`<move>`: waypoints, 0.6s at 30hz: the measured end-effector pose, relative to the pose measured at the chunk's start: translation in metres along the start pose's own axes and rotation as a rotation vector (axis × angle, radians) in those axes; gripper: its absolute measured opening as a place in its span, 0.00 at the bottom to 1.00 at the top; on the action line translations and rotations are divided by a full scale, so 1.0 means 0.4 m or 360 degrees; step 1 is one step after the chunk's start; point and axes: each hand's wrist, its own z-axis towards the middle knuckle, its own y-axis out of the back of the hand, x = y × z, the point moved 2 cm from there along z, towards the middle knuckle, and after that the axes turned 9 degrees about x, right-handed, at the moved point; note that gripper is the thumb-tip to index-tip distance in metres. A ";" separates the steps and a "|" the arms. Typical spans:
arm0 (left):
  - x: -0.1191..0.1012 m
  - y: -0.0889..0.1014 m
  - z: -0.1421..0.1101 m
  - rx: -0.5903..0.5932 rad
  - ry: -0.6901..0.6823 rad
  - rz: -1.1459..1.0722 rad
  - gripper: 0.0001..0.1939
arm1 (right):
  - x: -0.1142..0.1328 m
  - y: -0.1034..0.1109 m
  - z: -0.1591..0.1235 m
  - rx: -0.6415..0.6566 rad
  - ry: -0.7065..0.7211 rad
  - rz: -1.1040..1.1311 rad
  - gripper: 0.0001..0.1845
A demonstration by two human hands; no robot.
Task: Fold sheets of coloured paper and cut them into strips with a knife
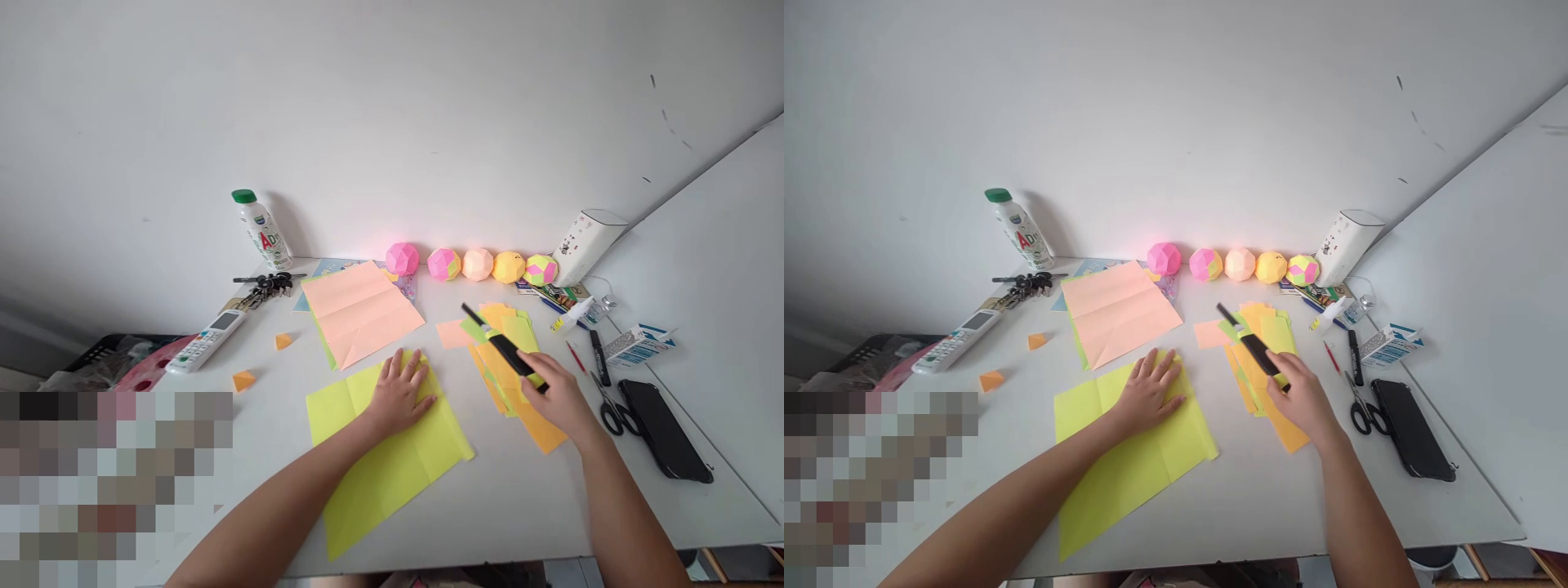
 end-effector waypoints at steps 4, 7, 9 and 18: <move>-0.004 0.012 0.002 0.0042 -0.0044 -0.0035 0.27 | -0.096 0.020 -0.003 -0.0050 -0.0286 -0.0232 0.24; 0.005 0.013 0.001 -0.0016 -0.0032 -0.0145 0.25 | -0.140 0.011 0.002 0.0015 -0.0377 -0.0302 0.23; 0.020 0.011 -0.001 -0.0076 0.0063 -0.0285 0.26 | -0.147 0.005 0.006 0.0050 -0.0407 -0.0353 0.23; 0.056 0.004 -0.003 -0.0180 0.0082 -0.0524 0.18 | 0.114 -0.131 -0.007 0.0395 0.0590 -0.0236 0.23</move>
